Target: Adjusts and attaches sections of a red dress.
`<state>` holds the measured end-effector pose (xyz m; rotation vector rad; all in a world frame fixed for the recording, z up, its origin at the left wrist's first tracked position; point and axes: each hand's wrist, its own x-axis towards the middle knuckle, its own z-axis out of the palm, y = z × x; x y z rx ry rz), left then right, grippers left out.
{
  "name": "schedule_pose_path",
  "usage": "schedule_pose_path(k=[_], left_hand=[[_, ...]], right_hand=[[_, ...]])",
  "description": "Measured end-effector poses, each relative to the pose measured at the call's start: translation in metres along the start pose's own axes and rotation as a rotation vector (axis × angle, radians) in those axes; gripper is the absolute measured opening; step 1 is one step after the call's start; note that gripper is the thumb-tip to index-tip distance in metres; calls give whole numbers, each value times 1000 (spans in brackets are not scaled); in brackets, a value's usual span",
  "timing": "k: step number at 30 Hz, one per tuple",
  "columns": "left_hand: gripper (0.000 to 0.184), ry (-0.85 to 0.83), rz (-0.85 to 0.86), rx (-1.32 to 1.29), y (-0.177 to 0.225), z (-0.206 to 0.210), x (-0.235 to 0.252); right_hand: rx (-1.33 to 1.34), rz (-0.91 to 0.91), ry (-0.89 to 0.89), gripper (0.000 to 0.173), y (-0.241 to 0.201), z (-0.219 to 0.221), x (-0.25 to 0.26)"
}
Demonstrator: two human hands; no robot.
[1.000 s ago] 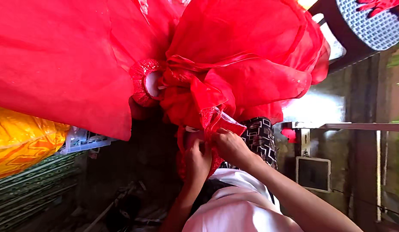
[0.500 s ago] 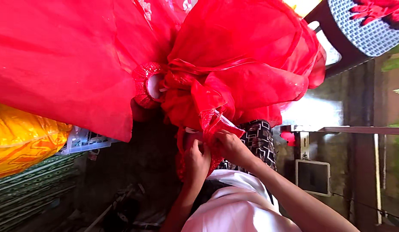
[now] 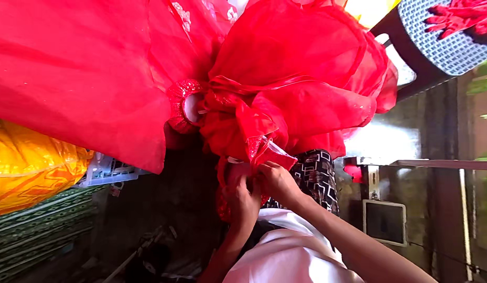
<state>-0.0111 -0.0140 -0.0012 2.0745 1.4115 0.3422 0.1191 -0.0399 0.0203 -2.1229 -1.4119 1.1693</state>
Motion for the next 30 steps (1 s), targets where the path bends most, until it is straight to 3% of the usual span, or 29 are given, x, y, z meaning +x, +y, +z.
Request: schedule_pose_path(k=[9,12,17,20,24,27,30], left_hand=[[17,40,54,40,2,7,-5],[16,65,93,77,0,5,-4],[17,50,119,109,0,10,-6],[19,71,108,106,-2,12,-6],[23,25,26,60,0,6,-1],[30,-101,-44,50,3,1,2],[28,-133,-15,58,-4,5,4]], right_hand=[[-56,-120,-4,24,-1,-4,10],[-100,-158,-107,21,-7,-19,20],[-470,-140,-435,19,-34,-35,57],[-556,-175,-529,20,-48,-33,73],[-275,-174,-357,23,-67,-28,75],[28,-253,-213,24,-79,-56,69],[-188,-157,-260,20,-74,-67,56]])
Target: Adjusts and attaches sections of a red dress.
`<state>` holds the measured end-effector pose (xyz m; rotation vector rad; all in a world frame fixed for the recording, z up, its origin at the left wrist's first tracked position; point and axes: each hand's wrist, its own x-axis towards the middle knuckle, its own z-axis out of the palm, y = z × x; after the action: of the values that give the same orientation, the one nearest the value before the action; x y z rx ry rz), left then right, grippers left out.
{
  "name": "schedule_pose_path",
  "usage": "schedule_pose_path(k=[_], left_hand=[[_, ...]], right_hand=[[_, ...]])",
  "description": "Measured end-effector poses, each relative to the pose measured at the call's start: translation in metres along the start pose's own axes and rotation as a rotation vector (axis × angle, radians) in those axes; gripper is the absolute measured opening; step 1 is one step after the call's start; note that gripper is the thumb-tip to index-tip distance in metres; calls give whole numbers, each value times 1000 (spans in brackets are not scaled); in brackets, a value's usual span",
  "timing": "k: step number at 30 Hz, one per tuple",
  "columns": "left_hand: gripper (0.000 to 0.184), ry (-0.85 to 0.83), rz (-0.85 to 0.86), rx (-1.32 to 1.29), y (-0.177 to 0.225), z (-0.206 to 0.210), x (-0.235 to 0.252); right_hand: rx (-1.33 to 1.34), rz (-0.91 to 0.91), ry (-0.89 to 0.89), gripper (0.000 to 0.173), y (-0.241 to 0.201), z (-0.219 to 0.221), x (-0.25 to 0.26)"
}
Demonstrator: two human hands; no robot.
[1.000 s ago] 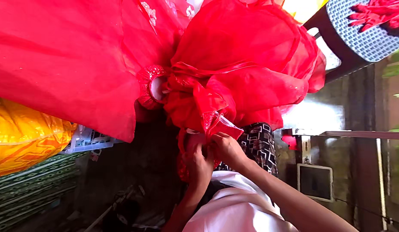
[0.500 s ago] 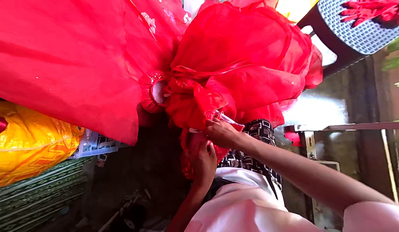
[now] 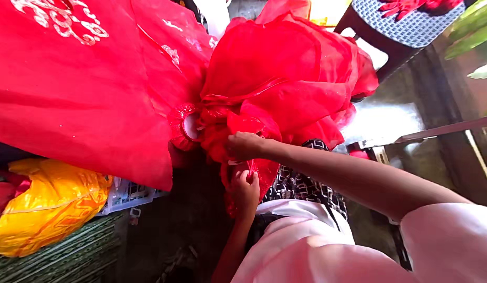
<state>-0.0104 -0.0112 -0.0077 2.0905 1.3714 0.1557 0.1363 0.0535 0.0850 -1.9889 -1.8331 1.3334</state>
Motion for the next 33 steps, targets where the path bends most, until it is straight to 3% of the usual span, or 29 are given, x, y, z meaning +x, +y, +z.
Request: schedule_pose_path(k=[3,10,12,14,17,19,21,23,28,31,33], left_hand=[[25,36,56,-13,2,4,0],[21,155,109,-9,-9,14,-4],[20,164,97,-15,-10,13,-4],[22,87,57,-10,-6,8,-4],[24,79,61,-15,-6,7,0],[26,76,57,-30,-10,2,3],[26,103,85,-53,-11,1,7],[27,92,92,-41,-12,3,10],[30,-15,35,-31,-4,-1,16],[28,1,26,-85,-11,1,15],[28,-2,17,-103,-14,2,14]], right_hand=[[-161,133,-126,22,12,16,-7],[-172,190,-194,22,16,51,-5],[-154,182,-127,26,13,64,4],[18,128,65,29,7,67,15],[426,-81,327,28,-16,25,1],[600,-196,361,29,-25,-15,-39],[601,-227,389,26,-18,-44,-77],[586,-191,415,21,2,-45,-95],[269,149,342,23,85,19,-110],[427,342,393,22,129,73,-122],[557,338,433,24,137,104,-133]])
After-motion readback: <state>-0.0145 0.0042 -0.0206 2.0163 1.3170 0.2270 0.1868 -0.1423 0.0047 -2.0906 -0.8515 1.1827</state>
